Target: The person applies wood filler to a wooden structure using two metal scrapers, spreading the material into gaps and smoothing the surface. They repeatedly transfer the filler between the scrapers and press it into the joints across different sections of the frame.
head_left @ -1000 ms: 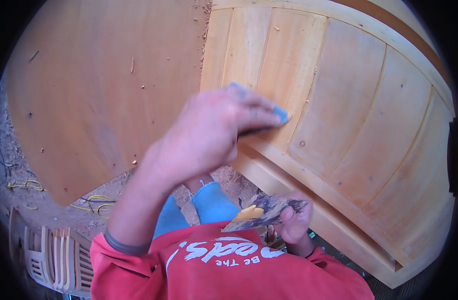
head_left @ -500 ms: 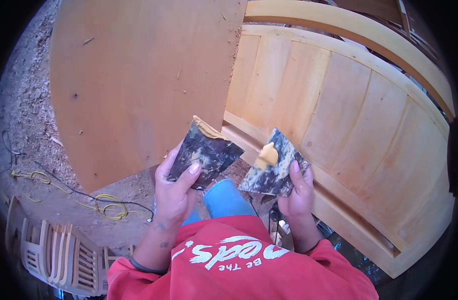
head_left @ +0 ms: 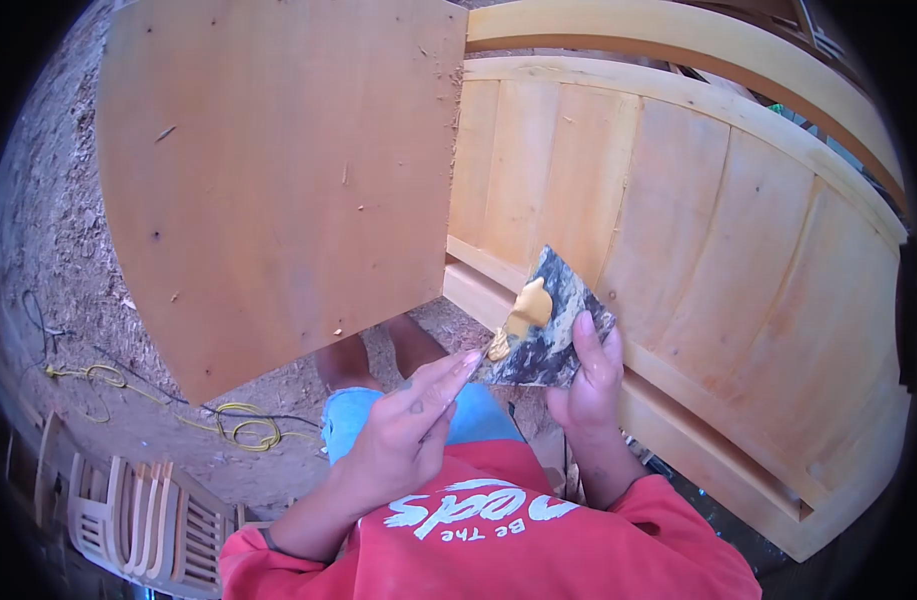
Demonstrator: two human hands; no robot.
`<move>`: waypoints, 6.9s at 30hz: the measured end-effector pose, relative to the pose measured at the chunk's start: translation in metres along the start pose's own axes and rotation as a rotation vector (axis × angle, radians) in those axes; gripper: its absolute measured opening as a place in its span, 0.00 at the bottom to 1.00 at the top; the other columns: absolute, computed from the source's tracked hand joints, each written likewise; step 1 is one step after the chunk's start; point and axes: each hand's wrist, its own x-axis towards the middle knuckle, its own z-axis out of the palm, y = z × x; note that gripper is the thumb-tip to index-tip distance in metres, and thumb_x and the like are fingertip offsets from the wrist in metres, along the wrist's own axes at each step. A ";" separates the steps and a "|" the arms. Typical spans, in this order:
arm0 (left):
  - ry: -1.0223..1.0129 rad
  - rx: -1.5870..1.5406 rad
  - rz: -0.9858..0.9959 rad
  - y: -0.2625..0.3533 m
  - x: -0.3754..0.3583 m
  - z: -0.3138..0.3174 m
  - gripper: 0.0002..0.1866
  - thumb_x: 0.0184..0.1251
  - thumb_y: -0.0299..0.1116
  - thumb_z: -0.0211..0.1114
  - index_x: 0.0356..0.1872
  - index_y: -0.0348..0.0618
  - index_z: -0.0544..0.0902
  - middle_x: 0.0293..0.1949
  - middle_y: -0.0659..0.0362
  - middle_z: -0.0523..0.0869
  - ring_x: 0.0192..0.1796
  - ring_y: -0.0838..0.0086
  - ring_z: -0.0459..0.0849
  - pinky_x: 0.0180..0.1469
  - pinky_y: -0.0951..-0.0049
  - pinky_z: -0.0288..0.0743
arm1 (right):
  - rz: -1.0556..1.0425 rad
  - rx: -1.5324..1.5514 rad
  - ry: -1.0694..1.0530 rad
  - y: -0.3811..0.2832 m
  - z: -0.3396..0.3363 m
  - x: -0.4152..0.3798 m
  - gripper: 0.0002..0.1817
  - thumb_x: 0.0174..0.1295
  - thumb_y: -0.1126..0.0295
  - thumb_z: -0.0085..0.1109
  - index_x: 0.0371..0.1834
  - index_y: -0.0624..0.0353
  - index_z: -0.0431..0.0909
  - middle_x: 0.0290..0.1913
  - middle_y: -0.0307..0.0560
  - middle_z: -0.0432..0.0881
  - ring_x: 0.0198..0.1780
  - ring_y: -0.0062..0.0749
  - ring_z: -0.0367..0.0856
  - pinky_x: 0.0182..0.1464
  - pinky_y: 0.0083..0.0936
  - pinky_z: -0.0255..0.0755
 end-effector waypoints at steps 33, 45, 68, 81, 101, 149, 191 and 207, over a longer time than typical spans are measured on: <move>-0.233 0.792 0.043 -0.006 0.147 0.001 0.22 0.48 0.18 0.55 0.47 0.41 0.82 0.40 0.53 0.81 0.43 0.58 0.80 0.43 0.61 0.76 | 0.324 -0.135 0.009 0.030 -0.064 -0.067 0.16 0.64 0.66 0.56 0.44 0.70 0.71 0.42 0.53 0.81 0.42 0.30 0.81 0.48 0.28 0.74; -0.384 0.842 0.039 -0.008 0.116 0.018 0.25 0.42 0.24 0.65 0.50 0.40 0.80 0.43 0.55 0.79 0.46 0.62 0.79 0.40 0.65 0.76 | 0.328 -0.279 -0.044 0.039 -0.081 -0.074 0.13 0.66 0.64 0.55 0.39 0.66 0.75 0.31 0.36 0.77 0.32 0.15 0.71 0.38 0.16 0.66; -0.379 0.755 0.112 -0.016 0.115 -0.002 0.18 0.43 0.22 0.63 0.41 0.38 0.82 0.40 0.53 0.82 0.44 0.58 0.81 0.43 0.65 0.77 | 0.324 -0.383 -0.059 0.038 -0.087 -0.072 0.19 0.63 0.62 0.56 0.45 0.71 0.74 0.40 0.49 0.82 0.41 0.26 0.79 0.47 0.23 0.72; -0.443 -0.684 -0.562 -0.056 0.021 -0.092 0.12 0.46 0.24 0.75 0.33 0.33 0.83 0.31 0.61 0.85 0.35 0.82 0.80 0.39 0.80 0.73 | 0.298 0.115 -0.086 0.032 -0.032 -0.034 0.21 0.67 0.68 0.49 0.59 0.69 0.64 0.53 0.56 0.77 0.53 0.39 0.79 0.57 0.35 0.72; 0.032 0.423 0.091 0.022 -0.024 -0.046 0.21 0.50 0.15 0.62 0.49 0.39 0.80 0.45 0.50 0.80 0.49 0.59 0.82 0.48 0.65 0.78 | 0.229 0.219 -0.028 0.025 -0.011 -0.005 0.18 0.70 0.67 0.46 0.58 0.66 0.66 0.53 0.52 0.77 0.53 0.36 0.79 0.57 0.34 0.73; -0.272 0.913 0.149 0.081 0.181 0.029 0.14 0.45 0.16 0.54 0.35 0.32 0.81 0.33 0.46 0.80 0.38 0.51 0.80 0.43 0.59 0.75 | 0.280 -0.025 -0.237 0.060 -0.086 -0.050 0.16 0.68 0.63 0.53 0.47 0.66 0.75 0.37 0.38 0.80 0.40 0.17 0.74 0.45 0.17 0.68; -0.599 0.827 0.003 0.070 0.122 0.033 0.19 0.41 0.18 0.60 0.40 0.31 0.80 0.35 0.48 0.80 0.44 0.60 0.82 0.45 0.65 0.77 | 0.200 -0.331 -0.171 0.079 -0.096 -0.064 0.16 0.66 0.65 0.54 0.51 0.64 0.72 0.39 0.39 0.77 0.42 0.19 0.73 0.47 0.20 0.68; 0.108 0.150 -0.015 -0.003 -0.009 -0.048 0.22 0.57 0.11 0.53 0.54 0.38 0.77 0.51 0.46 0.80 0.55 0.56 0.79 0.57 0.65 0.71 | 0.321 0.334 -0.093 0.036 -0.014 -0.023 0.23 0.69 0.67 0.45 0.65 0.65 0.59 0.59 0.52 0.73 0.59 0.38 0.74 0.62 0.37 0.68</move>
